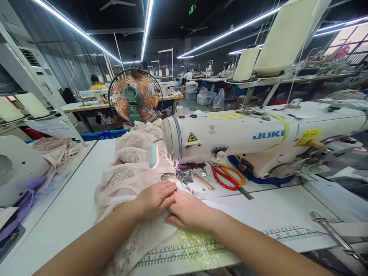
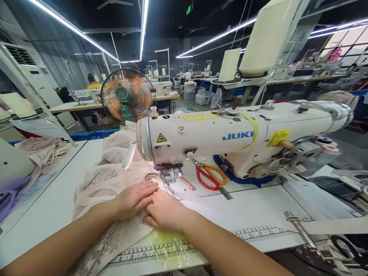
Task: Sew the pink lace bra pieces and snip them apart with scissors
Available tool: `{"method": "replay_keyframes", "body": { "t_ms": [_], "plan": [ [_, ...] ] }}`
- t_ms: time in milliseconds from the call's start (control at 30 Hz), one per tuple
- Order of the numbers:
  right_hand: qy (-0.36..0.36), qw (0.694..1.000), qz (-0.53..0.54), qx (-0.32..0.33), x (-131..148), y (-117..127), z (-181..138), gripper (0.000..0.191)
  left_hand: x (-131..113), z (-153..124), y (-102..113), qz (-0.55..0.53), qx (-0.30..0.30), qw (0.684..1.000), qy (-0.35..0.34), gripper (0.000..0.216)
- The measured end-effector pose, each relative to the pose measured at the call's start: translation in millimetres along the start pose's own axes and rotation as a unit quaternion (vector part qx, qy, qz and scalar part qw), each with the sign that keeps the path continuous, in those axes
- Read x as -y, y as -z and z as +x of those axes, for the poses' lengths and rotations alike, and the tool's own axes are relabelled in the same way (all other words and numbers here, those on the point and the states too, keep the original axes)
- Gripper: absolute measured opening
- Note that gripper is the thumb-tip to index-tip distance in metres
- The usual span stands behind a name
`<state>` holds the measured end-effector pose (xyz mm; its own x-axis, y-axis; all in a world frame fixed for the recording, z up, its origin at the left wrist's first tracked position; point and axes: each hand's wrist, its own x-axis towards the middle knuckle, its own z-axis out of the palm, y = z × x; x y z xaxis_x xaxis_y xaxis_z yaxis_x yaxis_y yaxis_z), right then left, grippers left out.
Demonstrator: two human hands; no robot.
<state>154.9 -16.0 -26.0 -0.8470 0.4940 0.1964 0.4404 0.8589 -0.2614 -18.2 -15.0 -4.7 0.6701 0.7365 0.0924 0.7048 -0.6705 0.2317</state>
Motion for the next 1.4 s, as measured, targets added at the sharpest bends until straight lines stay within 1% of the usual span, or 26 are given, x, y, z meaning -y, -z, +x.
{"method": "replay_keyframes", "body": {
  "t_ms": [33,133,233,300,400,500,600,767,967,1133,1400],
  "plan": [
    [-0.008,1.000,-0.001,-0.004,1.1,-0.6,-2.3,0.027,0.8,-2.2,-4.4,0.000,-0.016,1.000,-0.014,0.040],
    [-0.028,1.000,-0.003,-0.013,5.3,-2.3,-13.9,0.028,3.5,0.6,-13.0,0.016,-0.049,0.999,-0.009,0.040],
    [-0.065,0.997,-0.020,-0.047,6.4,-5.6,-27.7,0.035,2.0,5.0,-12.2,0.025,-0.074,0.997,-0.023,0.037],
    [-0.090,0.993,-0.032,-0.063,6.1,-8.6,-35.0,0.042,-0.5,4.0,-8.8,0.024,-0.073,0.996,-0.038,0.035],
    [-0.097,0.994,-0.030,-0.044,6.7,-12.1,-41.5,0.048,-2.9,-0.6,-5.6,0.029,-0.054,0.997,-0.050,0.032],
    [-0.101,0.993,-0.038,-0.040,6.9,-13.6,-44.0,0.049,-1.5,-1.4,-7.8,0.053,-0.049,0.996,-0.043,0.037],
    [-0.113,0.989,-0.065,-0.071,4.9,-15.6,-45.1,0.046,2.2,3.9,-12.3,0.078,-0.047,0.996,-0.025,0.043],
    [-0.097,0.981,-0.096,-0.135,1.8,-19.8,-47.0,0.040,6.5,13.2,-14.5,0.091,-0.039,0.995,-0.010,0.042],
    [-0.081,0.970,-0.134,-0.187,0.7,-18.4,-48.2,0.036,6.4,18.1,-12.6,0.085,-0.018,0.996,0.006,0.044],
    [-0.075,0.963,-0.149,-0.212,1.3,-16.8,-46.6,0.033,6.2,20.3,-11.4,0.084,-0.006,0.996,0.014,0.044],
    [-0.066,0.961,-0.130,-0.234,1.9,-16.4,-44.9,0.028,4.0,18.7,-10.9,0.095,-0.028,0.995,0.011,0.042]
  ]
}}
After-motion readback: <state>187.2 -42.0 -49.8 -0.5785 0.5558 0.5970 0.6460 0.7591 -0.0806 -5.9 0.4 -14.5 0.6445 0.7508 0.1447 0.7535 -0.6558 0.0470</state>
